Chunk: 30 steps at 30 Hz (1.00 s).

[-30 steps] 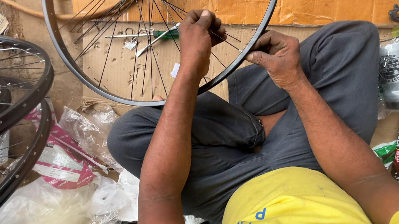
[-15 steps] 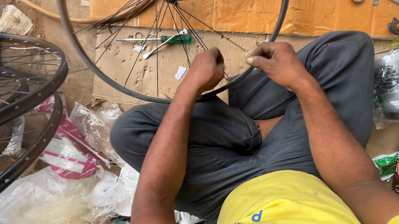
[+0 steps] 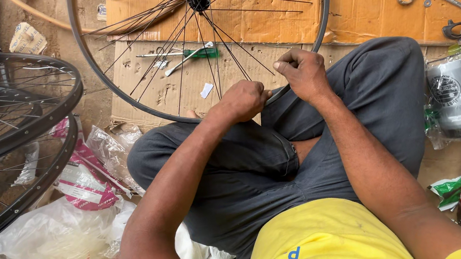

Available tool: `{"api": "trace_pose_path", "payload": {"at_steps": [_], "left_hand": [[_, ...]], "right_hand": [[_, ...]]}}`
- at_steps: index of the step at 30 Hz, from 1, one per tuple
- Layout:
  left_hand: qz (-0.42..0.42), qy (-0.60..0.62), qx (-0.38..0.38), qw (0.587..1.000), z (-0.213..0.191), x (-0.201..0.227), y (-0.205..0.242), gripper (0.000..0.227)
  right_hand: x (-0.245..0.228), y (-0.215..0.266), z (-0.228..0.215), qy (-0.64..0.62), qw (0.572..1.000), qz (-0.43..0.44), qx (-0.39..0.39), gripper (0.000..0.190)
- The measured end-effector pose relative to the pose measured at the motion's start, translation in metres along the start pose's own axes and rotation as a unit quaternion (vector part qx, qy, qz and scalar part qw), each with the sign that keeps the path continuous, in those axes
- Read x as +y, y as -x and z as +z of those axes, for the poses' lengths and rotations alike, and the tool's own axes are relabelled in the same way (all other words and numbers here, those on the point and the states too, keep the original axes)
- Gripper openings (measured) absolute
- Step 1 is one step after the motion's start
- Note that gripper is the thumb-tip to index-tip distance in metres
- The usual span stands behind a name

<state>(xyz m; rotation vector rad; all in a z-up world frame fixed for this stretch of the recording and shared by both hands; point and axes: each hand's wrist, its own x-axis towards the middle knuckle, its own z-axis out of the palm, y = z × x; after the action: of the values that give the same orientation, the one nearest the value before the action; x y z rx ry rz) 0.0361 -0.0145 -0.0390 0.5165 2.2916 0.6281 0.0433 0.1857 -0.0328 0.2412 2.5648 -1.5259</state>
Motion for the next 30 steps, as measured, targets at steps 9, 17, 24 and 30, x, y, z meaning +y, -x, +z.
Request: {"api": "trace_pose_path", "payload": {"at_steps": [9, 17, 24, 30], "left_hand": [[-0.069, 0.421, 0.196, 0.883, -0.014, -0.027, -0.005, 0.023], [-0.174, 0.055, 0.413, 0.892, -0.064, -0.029, -0.033, 0.034], [-0.221, 0.281, 0.448, 0.82, -0.056, -0.037, -0.044, 0.036], [-0.206, 0.245, 0.532, 0.784, -0.068, -0.054, -0.03, 0.026]], "right_hand": [[0.014, -0.006, 0.011, -0.043, 0.999, 0.012, 0.005, 0.015], [0.012, 0.0, 0.024, -0.007, 1.0, 0.013, 0.005, 0.015], [0.013, 0.01, 0.047, 0.005, 1.0, 0.001, 0.008, 0.018], [-0.005, 0.022, 0.076, 0.005, 0.994, -0.042, -0.097, 0.017]]}}
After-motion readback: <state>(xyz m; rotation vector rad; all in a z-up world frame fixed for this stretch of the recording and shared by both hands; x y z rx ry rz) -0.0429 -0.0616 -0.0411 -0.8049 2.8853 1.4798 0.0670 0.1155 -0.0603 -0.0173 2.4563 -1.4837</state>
